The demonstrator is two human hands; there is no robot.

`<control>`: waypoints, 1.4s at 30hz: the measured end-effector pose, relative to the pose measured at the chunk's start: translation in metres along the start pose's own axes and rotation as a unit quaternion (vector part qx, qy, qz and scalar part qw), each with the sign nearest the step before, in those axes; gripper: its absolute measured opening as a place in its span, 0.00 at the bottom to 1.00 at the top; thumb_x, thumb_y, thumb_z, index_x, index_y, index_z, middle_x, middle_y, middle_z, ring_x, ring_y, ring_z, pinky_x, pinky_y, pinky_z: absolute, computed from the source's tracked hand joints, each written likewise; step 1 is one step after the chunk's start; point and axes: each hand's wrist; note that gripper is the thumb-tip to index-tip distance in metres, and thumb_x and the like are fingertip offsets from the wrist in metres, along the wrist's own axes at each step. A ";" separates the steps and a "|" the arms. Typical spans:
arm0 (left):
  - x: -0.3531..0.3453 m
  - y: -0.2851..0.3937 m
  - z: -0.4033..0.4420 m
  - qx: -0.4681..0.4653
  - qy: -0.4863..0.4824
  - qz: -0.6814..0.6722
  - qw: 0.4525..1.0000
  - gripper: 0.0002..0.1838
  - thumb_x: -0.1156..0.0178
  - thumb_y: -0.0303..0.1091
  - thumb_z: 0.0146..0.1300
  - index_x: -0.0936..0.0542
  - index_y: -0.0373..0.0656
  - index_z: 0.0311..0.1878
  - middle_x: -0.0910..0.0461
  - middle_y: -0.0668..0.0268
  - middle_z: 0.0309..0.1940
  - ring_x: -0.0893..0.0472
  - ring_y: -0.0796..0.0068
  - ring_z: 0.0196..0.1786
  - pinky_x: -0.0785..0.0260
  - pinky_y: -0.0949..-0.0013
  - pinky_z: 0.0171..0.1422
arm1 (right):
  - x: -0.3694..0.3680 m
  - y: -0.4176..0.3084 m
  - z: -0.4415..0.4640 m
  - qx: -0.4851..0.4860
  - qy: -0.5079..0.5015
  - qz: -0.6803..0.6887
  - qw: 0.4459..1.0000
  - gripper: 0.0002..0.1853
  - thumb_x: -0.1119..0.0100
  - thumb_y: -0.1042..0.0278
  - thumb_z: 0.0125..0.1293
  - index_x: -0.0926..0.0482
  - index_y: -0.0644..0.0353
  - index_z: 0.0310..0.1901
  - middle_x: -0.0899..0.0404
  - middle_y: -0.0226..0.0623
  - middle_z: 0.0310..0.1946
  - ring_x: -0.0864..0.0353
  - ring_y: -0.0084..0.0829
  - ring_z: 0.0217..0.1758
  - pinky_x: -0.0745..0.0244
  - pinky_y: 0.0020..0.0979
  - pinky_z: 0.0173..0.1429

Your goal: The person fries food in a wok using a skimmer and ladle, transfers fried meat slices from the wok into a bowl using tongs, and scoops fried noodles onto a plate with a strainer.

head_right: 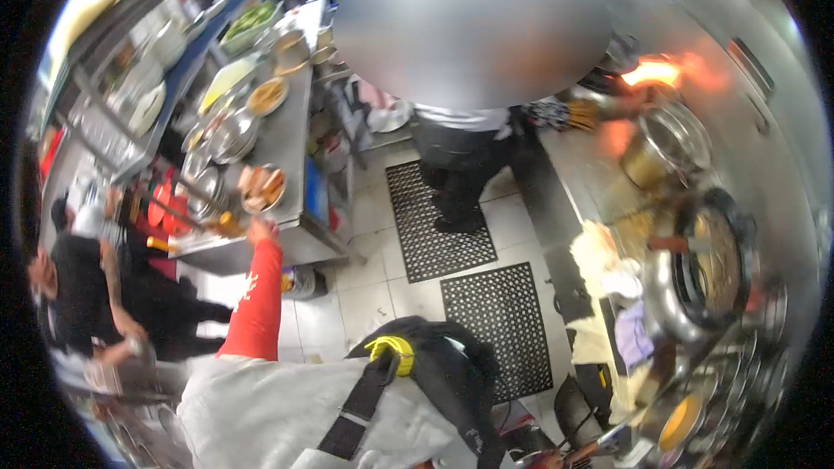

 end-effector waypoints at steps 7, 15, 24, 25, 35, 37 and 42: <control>0.007 0.005 0.044 0.079 -0.185 -0.045 0.978 0.14 0.42 0.50 0.61 0.27 0.51 0.40 0.27 0.70 0.34 0.27 0.76 0.31 0.33 0.70 0.33 | 0.047 -0.038 -0.022 -0.117 -0.002 0.198 0.973 0.14 0.48 0.65 0.60 0.30 0.62 0.46 0.31 0.41 0.34 0.26 0.38 0.32 0.28 0.42 0.32; -0.016 -0.003 0.000 0.004 -0.174 0.047 0.984 0.33 0.41 0.54 0.60 0.32 0.35 0.57 0.28 0.54 0.49 0.26 0.62 0.46 0.30 0.63 0.45 | 0.169 -0.064 -0.066 -0.233 0.065 0.382 0.892 0.13 0.51 0.67 0.62 0.33 0.59 0.47 0.30 0.44 0.42 0.24 0.42 0.37 0.25 0.45 0.36; -0.005 0.004 0.028 -0.346 -0.289 0.540 0.711 0.18 0.44 0.29 0.63 0.28 0.26 0.52 0.26 0.47 0.47 0.23 0.59 0.48 0.24 0.68 0.52 | 0.145 -0.163 -0.129 -0.114 0.225 0.377 0.891 0.15 0.44 0.64 0.57 0.33 0.53 0.46 0.30 0.41 0.41 0.25 0.39 0.37 0.28 0.44 0.33; 0.001 -0.012 0.061 -0.311 -0.304 0.450 0.780 0.15 0.44 0.26 0.62 0.28 0.26 0.50 0.27 0.49 0.47 0.24 0.61 0.47 0.24 0.68 0.52 | 0.141 -0.181 -0.134 -0.094 0.256 0.383 0.882 0.16 0.43 0.65 0.57 0.33 0.54 0.46 0.30 0.40 0.39 0.25 0.38 0.36 0.29 0.42 0.32; 0.000 0.004 -0.007 0.103 -0.435 0.069 0.892 0.29 0.46 0.32 0.53 0.34 0.41 0.62 0.30 0.62 0.54 0.27 0.67 0.51 0.28 0.64 0.49 | 0.060 -0.294 -0.215 0.296 0.339 0.396 0.801 0.14 0.44 0.79 0.58 0.33 0.59 0.45 0.26 0.37 0.35 0.26 0.27 0.32 0.32 0.27 0.30; -0.012 0.005 -0.064 0.148 -0.471 0.029 0.869 0.34 0.45 0.33 0.53 0.38 0.44 0.67 0.32 0.61 0.62 0.28 0.62 0.59 0.30 0.61 0.57 | 0.076 -0.301 -0.202 0.233 0.280 0.406 0.838 0.16 0.40 0.74 0.55 0.31 0.58 0.46 0.25 0.34 0.35 0.28 0.25 0.32 0.32 0.25 0.30; -0.031 -0.028 -0.179 0.286 -0.569 -0.011 0.771 0.25 0.44 0.29 0.54 0.30 0.42 0.58 0.27 0.64 0.56 0.27 0.65 0.58 0.33 0.55 0.58 | 0.132 -0.271 -0.115 0.151 0.215 0.387 0.884 0.17 0.37 0.57 0.56 0.20 0.58 0.43 0.28 0.28 0.28 0.37 0.17 0.19 0.43 0.20 0.19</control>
Point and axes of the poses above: each hand's wrist, its own z-axis towards the middle knuckle, its own x-axis out of the back of the hand, y = z × x
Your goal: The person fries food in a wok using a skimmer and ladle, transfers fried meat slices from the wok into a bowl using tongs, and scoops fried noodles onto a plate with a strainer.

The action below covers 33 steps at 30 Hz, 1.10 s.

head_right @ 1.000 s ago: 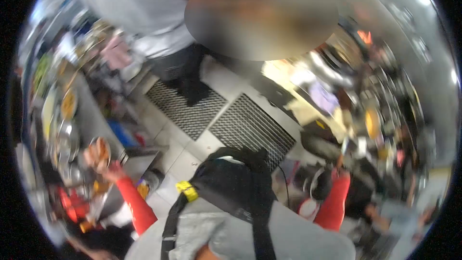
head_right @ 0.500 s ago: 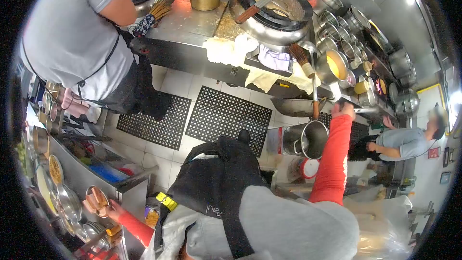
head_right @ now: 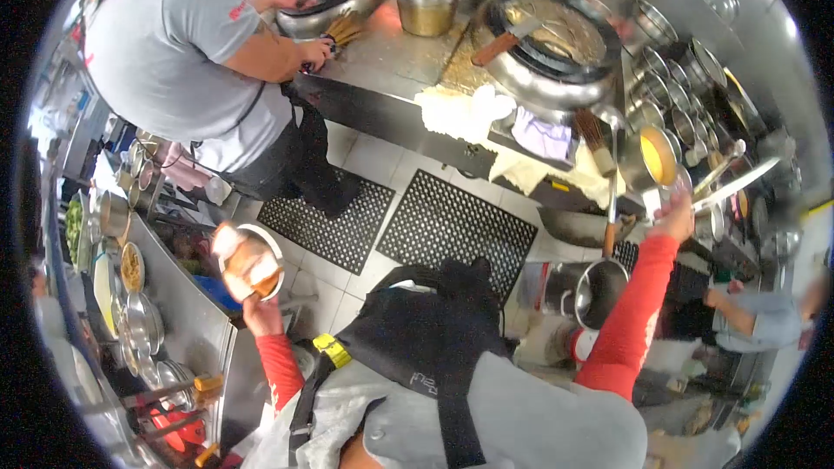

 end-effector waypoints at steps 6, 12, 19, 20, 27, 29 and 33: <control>-0.163 -0.085 -0.010 0.120 -0.085 0.014 0.989 0.26 0.48 0.26 0.53 0.32 0.36 0.58 0.26 0.58 0.54 0.24 0.61 0.54 0.26 0.54 0.52 | -0.001 -0.034 0.016 0.049 -0.025 -0.067 0.996 0.30 0.57 0.35 0.66 0.28 0.58 0.47 0.31 0.26 0.22 0.39 0.16 0.16 0.46 0.19 0.15; -0.301 -0.148 -0.019 0.173 -0.153 0.024 0.973 0.24 0.52 0.23 0.52 0.31 0.33 0.56 0.25 0.55 0.51 0.23 0.59 0.52 0.25 0.53 0.51 | -0.018 -0.064 0.102 0.378 -0.268 -0.191 0.865 0.19 0.49 0.64 0.69 0.33 0.65 0.57 0.27 0.32 0.36 0.27 0.22 0.37 0.30 0.24 0.44; -0.407 -0.206 -0.014 0.192 -0.174 0.088 0.962 0.10 0.49 0.22 0.54 0.26 0.36 0.40 0.20 0.60 0.35 0.19 0.70 0.34 0.21 0.65 0.35 | -0.121 -0.172 0.044 0.597 -0.410 -0.459 0.514 0.22 0.36 0.65 0.56 0.24 0.57 0.54 0.26 0.37 0.29 0.26 0.37 0.31 0.30 0.32 0.36; -0.417 -0.213 -0.010 0.192 -0.180 0.091 0.961 0.10 0.49 0.22 0.54 0.26 0.36 0.41 0.20 0.60 0.35 0.19 0.71 0.33 0.21 0.66 0.33 | -0.135 -0.178 0.039 0.635 -0.417 -0.443 0.476 0.23 0.36 0.63 0.54 0.23 0.55 0.53 0.27 0.38 0.29 0.27 0.39 0.30 0.31 0.34 0.34; -0.466 -0.233 0.018 0.193 -0.241 0.103 0.946 0.09 0.49 0.22 0.53 0.24 0.37 0.38 0.20 0.63 0.34 0.20 0.73 0.31 0.22 0.70 0.30 | -0.207 -0.212 0.025 0.628 -0.426 -0.542 0.362 0.21 0.42 0.52 0.58 0.23 0.50 0.51 0.25 0.37 0.30 0.23 0.39 0.34 0.29 0.39 0.37; -0.468 -0.243 0.033 0.195 -0.246 0.104 0.944 0.07 0.47 0.22 0.53 0.24 0.39 0.36 0.20 0.63 0.33 0.20 0.74 0.30 0.23 0.70 0.28 | -0.219 -0.217 0.020 0.617 -0.427 -0.561 0.349 0.20 0.43 0.51 0.59 0.23 0.50 0.50 0.24 0.37 0.30 0.23 0.40 0.34 0.29 0.40 0.37; -0.465 -0.265 0.069 0.174 -0.265 0.132 0.939 0.11 0.47 0.24 0.52 0.23 0.37 0.40 0.20 0.62 0.34 0.19 0.70 0.31 0.21 0.66 0.31 | -0.235 -0.216 0.019 0.598 -0.433 -0.577 0.349 0.19 0.43 0.50 0.60 0.23 0.50 0.49 0.23 0.39 0.30 0.22 0.41 0.36 0.27 0.40 0.38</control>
Point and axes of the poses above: each hand's wrist, its own z-axis towards the middle knuckle, its own x-axis out of the back of the hand, y = z × x
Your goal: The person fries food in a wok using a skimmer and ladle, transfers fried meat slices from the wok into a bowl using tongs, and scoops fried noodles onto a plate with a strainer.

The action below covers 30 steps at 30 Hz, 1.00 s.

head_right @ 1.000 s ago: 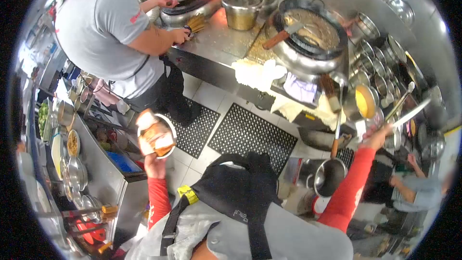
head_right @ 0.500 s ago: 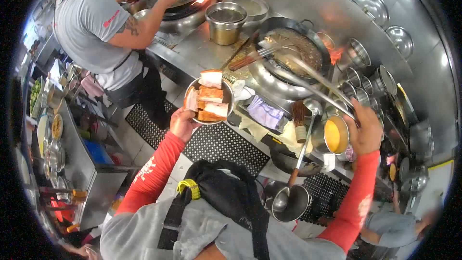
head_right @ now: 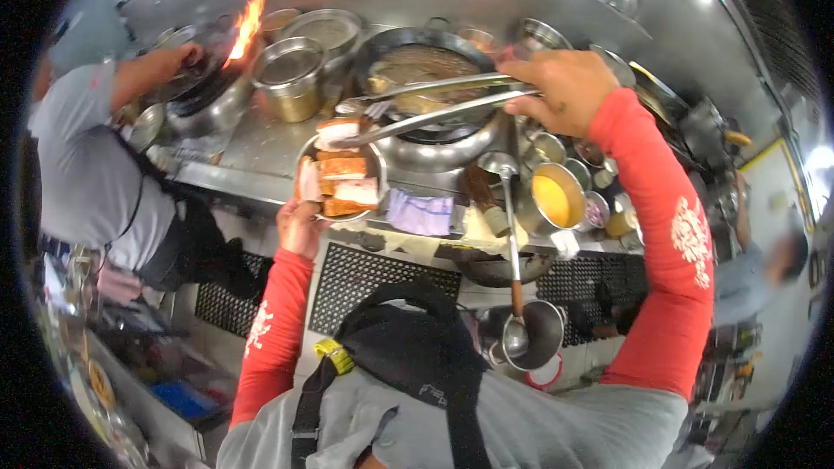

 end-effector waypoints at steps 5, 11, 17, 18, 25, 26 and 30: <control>-0.011 0.014 0.012 0.035 -0.018 -0.009 0.999 0.15 0.49 0.24 0.52 0.25 0.37 0.45 0.21 0.62 0.37 0.19 0.68 0.38 0.20 0.62 0.39 | -0.001 0.005 0.008 -0.011 -0.021 -0.016 1.000 0.19 0.43 0.50 0.60 0.22 0.46 0.50 0.21 0.37 0.31 0.20 0.40 0.38 0.26 0.41 0.40; -0.029 0.013 0.041 0.021 0.002 -0.085 0.996 0.08 0.48 0.24 0.51 0.24 0.40 0.36 0.23 0.67 0.29 0.25 0.79 0.25 0.22 0.69 0.27 | 0.010 0.050 0.021 -0.049 0.017 -0.005 0.999 0.16 0.41 0.52 0.58 0.19 0.47 0.46 0.20 0.37 0.29 0.22 0.42 0.34 0.29 0.41 0.36; -0.046 0.015 0.042 -0.002 0.046 -0.095 0.994 0.10 0.49 0.23 0.51 0.25 0.39 0.38 0.23 0.66 0.31 0.24 0.77 0.29 0.22 0.67 0.28 | -0.096 0.146 0.059 -0.211 -0.018 0.000 0.977 0.17 0.45 0.47 0.59 0.19 0.44 0.46 0.18 0.39 0.35 0.19 0.42 0.40 0.25 0.42 0.47; -0.045 0.012 0.042 -0.004 0.047 -0.092 0.995 0.11 0.49 0.23 0.52 0.26 0.38 0.41 0.22 0.64 0.34 0.22 0.74 0.31 0.22 0.66 0.29 | -0.122 0.159 0.069 -0.219 -0.032 0.004 0.975 0.17 0.44 0.47 0.59 0.19 0.44 0.45 0.18 0.39 0.37 0.19 0.42 0.42 0.25 0.42 0.49; -0.062 0.016 0.013 0.005 0.101 -0.068 0.992 0.14 0.52 0.22 0.52 0.25 0.36 0.43 0.22 0.63 0.34 0.22 0.73 0.31 0.19 0.61 0.34 | -0.265 0.199 0.119 -0.282 -0.164 0.023 0.945 0.19 0.46 0.46 0.60 0.19 0.44 0.48 0.21 0.40 0.48 0.21 0.40 0.51 0.27 0.42 0.55; -0.059 0.015 0.011 0.003 0.104 -0.076 0.992 0.16 0.52 0.21 0.52 0.25 0.36 0.45 0.23 0.62 0.36 0.21 0.71 0.33 0.19 0.58 0.38 | -0.282 0.205 0.121 -0.293 -0.153 0.037 0.943 0.20 0.48 0.46 0.60 0.20 0.46 0.50 0.22 0.39 0.50 0.24 0.40 0.55 0.29 0.42 0.57; -0.050 0.016 0.002 -0.004 0.133 -0.081 0.988 0.16 0.50 0.22 0.52 0.25 0.36 0.46 0.26 0.64 0.34 0.23 0.70 0.35 0.21 0.55 0.39 | -0.242 0.204 0.104 -0.349 -0.116 0.044 0.929 0.22 0.47 0.45 0.60 0.21 0.46 0.51 0.22 0.41 0.50 0.23 0.43 0.53 0.29 0.42 0.57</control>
Point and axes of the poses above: each hand's wrist, its own z-axis towards the middle knuckle, its own x-axis out of the back of the hand, y = z × x
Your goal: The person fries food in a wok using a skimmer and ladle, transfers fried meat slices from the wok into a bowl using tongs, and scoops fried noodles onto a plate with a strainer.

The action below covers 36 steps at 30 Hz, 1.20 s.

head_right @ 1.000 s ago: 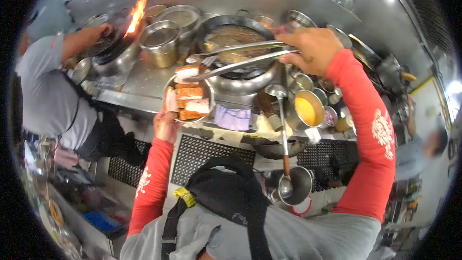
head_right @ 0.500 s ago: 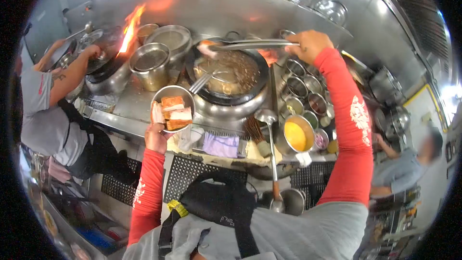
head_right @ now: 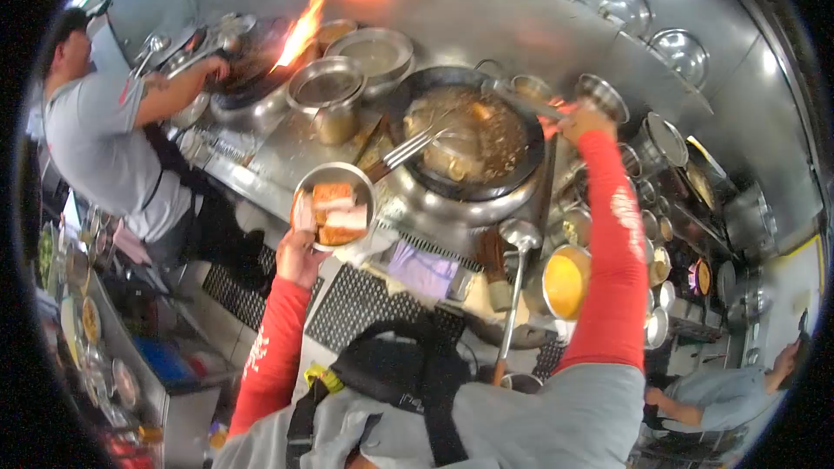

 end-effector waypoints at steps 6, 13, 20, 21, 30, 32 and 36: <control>0.043 0.009 0.019 -0.010 -0.021 0.039 0.999 0.17 0.51 0.24 0.53 0.26 0.36 0.48 0.23 0.62 0.41 0.22 0.68 0.40 0.22 0.60 0.38 | 0.137 -0.035 -0.155 0.221 0.144 0.055 0.963 0.23 0.44 0.47 0.59 0.22 0.52 0.52 0.20 0.43 0.40 0.21 0.45 0.44 0.27 0.39 0.47; 0.071 0.028 0.031 -0.027 -0.055 0.058 0.996 0.10 0.50 0.23 0.53 0.25 0.32 0.39 0.21 0.58 0.35 0.19 0.65 0.34 0.19 0.58 0.38 | 0.182 -0.121 -0.271 0.417 0.174 -0.001 0.892 0.22 0.41 0.52 0.58 0.23 0.54 0.51 0.21 0.40 0.35 0.21 0.41 0.39 0.27 0.37 0.40; 0.071 0.043 0.024 -0.014 -0.047 0.014 0.999 0.01 0.47 0.23 0.53 0.27 0.40 0.29 0.26 0.65 0.26 0.25 0.75 0.25 0.21 0.58 0.32 | 0.190 -0.140 -0.284 0.403 0.166 -0.036 0.899 0.18 0.40 0.53 0.56 0.20 0.51 0.47 0.24 0.37 0.25 0.23 0.39 0.31 0.30 0.38 0.34; 0.071 0.043 0.028 -0.012 -0.052 0.012 0.999 0.01 0.47 0.23 0.53 0.27 0.40 0.30 0.25 0.65 0.27 0.24 0.74 0.27 0.21 0.57 0.33 | 0.196 -0.135 -0.285 0.391 0.170 -0.029 0.904 0.18 0.40 0.53 0.56 0.20 0.50 0.46 0.24 0.37 0.25 0.23 0.39 0.30 0.30 0.38 0.33; 0.061 0.034 0.043 0.002 -0.054 -0.008 0.998 0.13 0.49 0.22 0.51 0.26 0.32 0.42 0.22 0.58 0.36 0.20 0.65 0.35 0.20 0.59 0.35 | 0.162 -0.044 -0.210 0.146 0.106 -0.008 0.983 0.17 0.41 0.49 0.58 0.19 0.44 0.47 0.18 0.41 0.38 0.19 0.44 0.41 0.26 0.42 0.45; 0.059 0.036 0.034 0.003 -0.062 -0.009 0.998 0.14 0.49 0.22 0.51 0.26 0.33 0.43 0.22 0.59 0.36 0.20 0.66 0.34 0.20 0.60 0.34 | 0.119 -0.028 -0.176 0.088 0.077 -0.028 0.993 0.18 0.41 0.47 0.57 0.18 0.46 0.46 0.18 0.42 0.39 0.19 0.43 0.42 0.26 0.42 0.48; 0.062 0.035 0.026 0.007 -0.064 0.011 0.998 0.18 0.51 0.23 0.52 0.28 0.35 0.49 0.22 0.58 0.42 0.19 0.63 0.38 0.20 0.60 0.35 | 0.042 -0.014 -0.120 -0.030 -0.005 -0.037 0.999 0.19 0.42 0.46 0.56 0.17 0.46 0.45 0.18 0.42 0.41 0.20 0.43 0.47 0.27 0.42 0.54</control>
Point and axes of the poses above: each hand's wrist, its own z-axis towards the middle knuckle, its own x-axis out of the back of the hand, y = z × x
